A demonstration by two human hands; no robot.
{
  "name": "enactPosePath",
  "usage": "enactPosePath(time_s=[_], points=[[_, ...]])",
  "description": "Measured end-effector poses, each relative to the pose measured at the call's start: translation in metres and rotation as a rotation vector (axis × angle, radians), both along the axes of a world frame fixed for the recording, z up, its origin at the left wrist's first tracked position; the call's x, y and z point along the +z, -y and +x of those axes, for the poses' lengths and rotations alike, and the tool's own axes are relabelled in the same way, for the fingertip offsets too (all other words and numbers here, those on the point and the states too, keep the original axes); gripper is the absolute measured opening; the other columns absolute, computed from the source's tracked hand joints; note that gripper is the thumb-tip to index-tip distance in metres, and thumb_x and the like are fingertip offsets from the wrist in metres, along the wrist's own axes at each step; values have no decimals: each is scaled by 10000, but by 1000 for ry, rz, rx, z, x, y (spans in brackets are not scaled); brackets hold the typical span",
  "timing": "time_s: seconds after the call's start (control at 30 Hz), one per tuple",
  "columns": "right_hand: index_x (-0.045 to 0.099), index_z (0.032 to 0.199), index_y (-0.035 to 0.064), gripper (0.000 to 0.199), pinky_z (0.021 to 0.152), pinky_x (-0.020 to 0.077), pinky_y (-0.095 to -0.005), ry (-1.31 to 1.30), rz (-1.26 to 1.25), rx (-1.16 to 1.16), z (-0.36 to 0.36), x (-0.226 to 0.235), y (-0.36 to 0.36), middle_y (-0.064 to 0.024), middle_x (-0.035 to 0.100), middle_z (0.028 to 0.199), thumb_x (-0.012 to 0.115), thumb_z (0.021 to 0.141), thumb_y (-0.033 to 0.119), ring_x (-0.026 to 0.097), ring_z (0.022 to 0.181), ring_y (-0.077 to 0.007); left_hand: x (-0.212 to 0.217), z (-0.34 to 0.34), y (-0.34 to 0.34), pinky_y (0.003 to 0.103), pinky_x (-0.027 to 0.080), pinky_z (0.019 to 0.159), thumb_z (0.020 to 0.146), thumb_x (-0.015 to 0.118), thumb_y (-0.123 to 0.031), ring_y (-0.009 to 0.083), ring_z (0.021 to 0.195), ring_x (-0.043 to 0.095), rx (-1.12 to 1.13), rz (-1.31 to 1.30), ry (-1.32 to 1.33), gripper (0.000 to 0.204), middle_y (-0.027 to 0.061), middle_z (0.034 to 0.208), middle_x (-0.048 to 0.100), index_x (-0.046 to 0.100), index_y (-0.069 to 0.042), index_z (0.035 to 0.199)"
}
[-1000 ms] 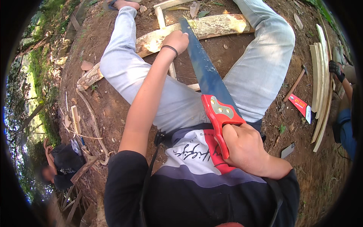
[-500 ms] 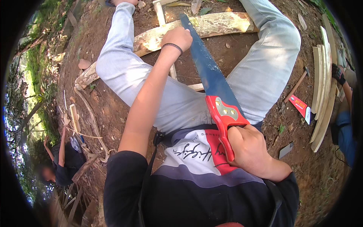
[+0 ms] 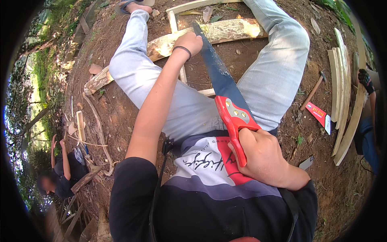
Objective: The person hammers a nail into a wooden frame and then uses a saw to cut a small piece of wood.
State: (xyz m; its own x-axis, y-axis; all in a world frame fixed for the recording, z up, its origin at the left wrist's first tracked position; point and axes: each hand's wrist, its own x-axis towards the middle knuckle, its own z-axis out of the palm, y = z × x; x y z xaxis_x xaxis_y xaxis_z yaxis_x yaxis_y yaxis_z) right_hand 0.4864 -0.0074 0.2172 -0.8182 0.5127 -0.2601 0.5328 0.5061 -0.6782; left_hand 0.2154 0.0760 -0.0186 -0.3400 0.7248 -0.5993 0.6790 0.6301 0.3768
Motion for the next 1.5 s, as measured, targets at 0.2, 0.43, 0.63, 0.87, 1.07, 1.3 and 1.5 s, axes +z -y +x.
enactPosePath(time_s=[0.2,0.43,0.63,0.87,1.07,1.3,1.5], points=[[462,764,17,189,506,491,-411,32,37,18,-20,-44,-9,-148,567,591,625,673,48,583,526,-342,-32,-7,-12,449,467,867,934,406,-358,400,973,616,89,76,-147,458,261,973,649,673,14,922],[456,743,30,163,521,468,-363,30,-3,78,-7,-14,-7,-119,552,568,605,681,51,583,505,-281,-7,3,1,435,466,910,931,425,-329,406,1020,607,-57,-37,-55,429,241,1058,646,670,11,1019],[449,728,45,163,529,445,-354,49,-26,97,-11,-15,-8,-88,521,547,604,683,63,546,480,-265,-8,-7,2,442,455,879,930,413,-353,401,967,616,28,-74,50,452,266,978,647,670,18,906],[444,719,55,189,533,443,-356,23,-10,53,-3,-7,-10,-95,515,559,619,647,50,541,492,-274,1,1,3,425,461,907,920,419,-335,397,997,615,49,-38,62,445,251,1005,654,671,29,966],[446,721,58,197,540,450,-360,-3,30,38,1,-12,-8,-96,524,571,627,645,46,547,501,-283,-16,8,6,411,472,776,927,431,-331,354,821,642,59,87,-22,422,219,804,661,655,14,834],[443,713,62,169,516,433,-336,7,113,92,-10,-28,-6,-83,510,546,601,651,54,530,466,-238,-27,-7,-8,424,463,841,935,412,-343,381,915,629,16,43,-24,440,231,903,662,646,30,946],[443,705,63,179,489,417,-323,-5,-2,146,3,-27,0,-75,499,540,607,634,71,513,444,-227,-10,15,11,431,457,869,945,410,-362,378,930,628,38,-29,-54,448,235,898,660,663,3,885]])
